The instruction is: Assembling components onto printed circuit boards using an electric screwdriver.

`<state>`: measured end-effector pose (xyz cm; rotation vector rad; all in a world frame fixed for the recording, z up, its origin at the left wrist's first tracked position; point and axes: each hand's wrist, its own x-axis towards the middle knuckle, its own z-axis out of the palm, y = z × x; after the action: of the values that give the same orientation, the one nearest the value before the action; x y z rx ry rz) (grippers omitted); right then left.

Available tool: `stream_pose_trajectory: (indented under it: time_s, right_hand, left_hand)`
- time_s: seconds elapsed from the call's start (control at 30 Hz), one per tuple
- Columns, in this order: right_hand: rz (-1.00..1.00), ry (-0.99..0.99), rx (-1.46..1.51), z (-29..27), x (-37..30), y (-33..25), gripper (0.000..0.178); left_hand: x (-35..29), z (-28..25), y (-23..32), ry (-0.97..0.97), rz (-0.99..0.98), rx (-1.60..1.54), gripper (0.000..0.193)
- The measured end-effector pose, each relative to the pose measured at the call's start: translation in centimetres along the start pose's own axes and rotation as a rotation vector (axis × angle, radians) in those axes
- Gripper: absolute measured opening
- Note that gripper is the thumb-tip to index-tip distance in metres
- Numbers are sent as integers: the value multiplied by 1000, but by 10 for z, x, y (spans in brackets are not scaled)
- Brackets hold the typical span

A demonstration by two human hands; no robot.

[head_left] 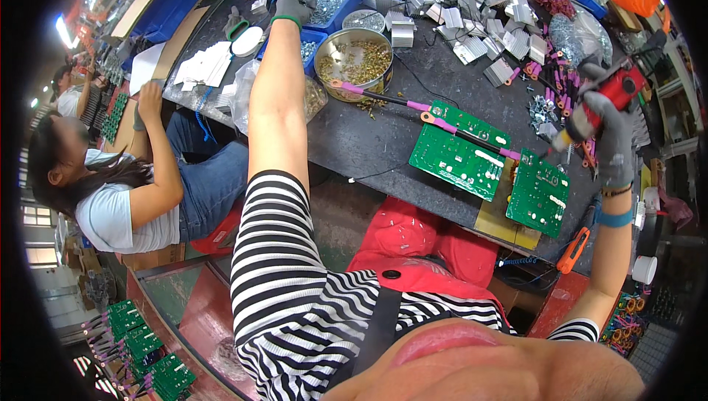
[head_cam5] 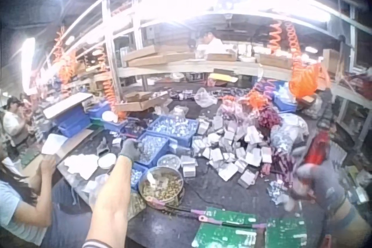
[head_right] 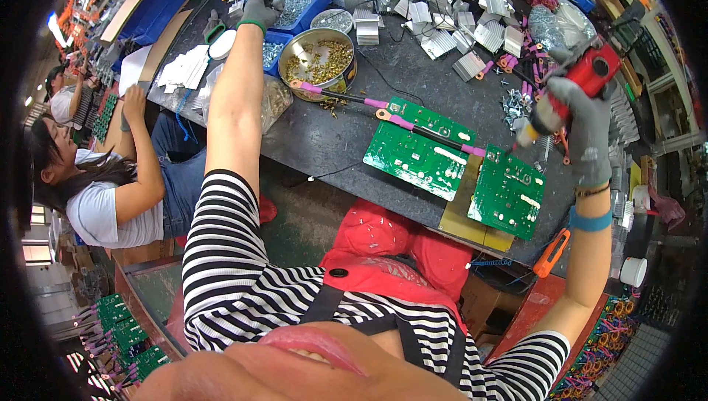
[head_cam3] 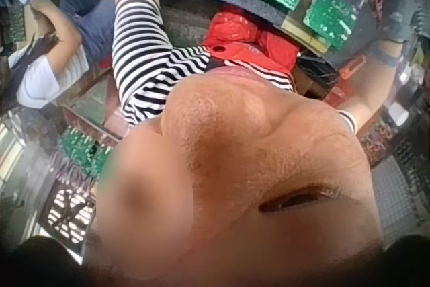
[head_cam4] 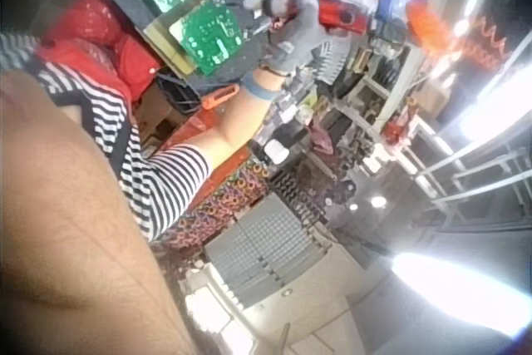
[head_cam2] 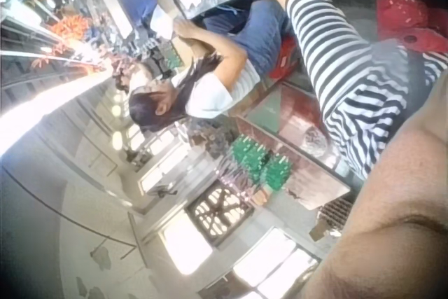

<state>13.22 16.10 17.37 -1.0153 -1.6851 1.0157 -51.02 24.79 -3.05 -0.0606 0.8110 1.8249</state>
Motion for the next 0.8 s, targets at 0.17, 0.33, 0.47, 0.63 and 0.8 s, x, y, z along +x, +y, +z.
stream_pose_trajectory:
  time_s: [0.17,0.33,0.47,0.63,0.8]
  right_hand:
    - [120,-259,341,4,-75,-35,48]
    - [-19,-413,504,33,-107,-57,50]
    - [76,-280,501,56,-109,-64,56]
    - [-9,-317,592,81,-101,-65,64]
    - [32,-378,758,78,-77,-38,39]
  left_hand:
    - [-66,-3,23,19,111,109,12]
    - [-97,14,16,-120,81,81,16]
    - [-145,34,0,-252,62,-25,19]
    - [-259,32,-53,-387,-62,2,14]
    - [-368,23,-152,-462,-105,188,19]
